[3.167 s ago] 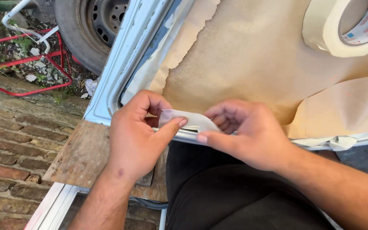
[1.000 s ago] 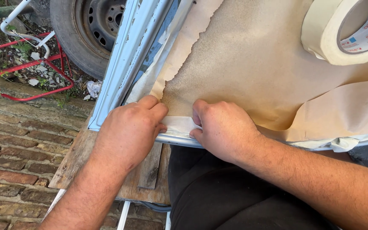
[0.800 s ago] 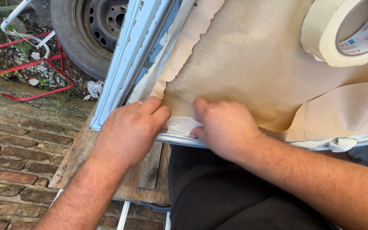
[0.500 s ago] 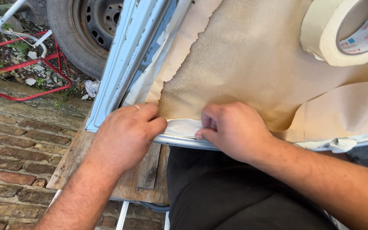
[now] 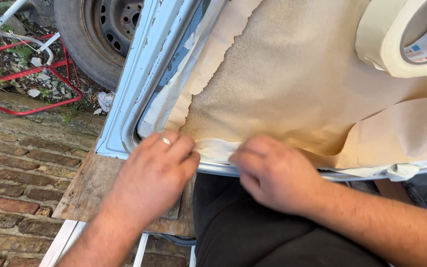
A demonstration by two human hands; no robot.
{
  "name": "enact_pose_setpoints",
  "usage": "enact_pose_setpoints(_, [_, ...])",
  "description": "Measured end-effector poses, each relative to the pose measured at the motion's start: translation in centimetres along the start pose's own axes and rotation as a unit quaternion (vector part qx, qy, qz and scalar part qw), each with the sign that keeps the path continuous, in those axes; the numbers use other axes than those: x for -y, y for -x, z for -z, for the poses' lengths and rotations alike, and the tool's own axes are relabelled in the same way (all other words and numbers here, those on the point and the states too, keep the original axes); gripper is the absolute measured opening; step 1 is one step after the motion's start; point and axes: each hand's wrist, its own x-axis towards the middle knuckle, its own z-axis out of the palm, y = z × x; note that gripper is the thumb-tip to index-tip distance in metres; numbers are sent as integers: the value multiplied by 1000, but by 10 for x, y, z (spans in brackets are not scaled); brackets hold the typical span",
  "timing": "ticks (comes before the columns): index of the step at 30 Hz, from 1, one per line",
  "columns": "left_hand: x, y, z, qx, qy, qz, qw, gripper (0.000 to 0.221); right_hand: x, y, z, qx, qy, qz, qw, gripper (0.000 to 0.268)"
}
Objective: Applying masking paper and tape to the edge of a silver car part, likely a door or hood, for preparation before painting.
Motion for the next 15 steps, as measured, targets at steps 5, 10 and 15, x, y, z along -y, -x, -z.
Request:
enact_pose_setpoints(5, [-22, 8, 5, -31, 108, 36, 993, 40, 9, 2, -15, 13, -24, 57, 998, 40])
enact_pose_setpoints(10, [-15, 17, -14, -88, -23, 28, 995, 32, 22, -6, -26, -38, 49, 61, 996, 29])
enact_pose_setpoints(15, [-8, 11, -13, -74, -19, 9, 997, 33, 23, -12, -31, -10, 68, 46, 997, 37])
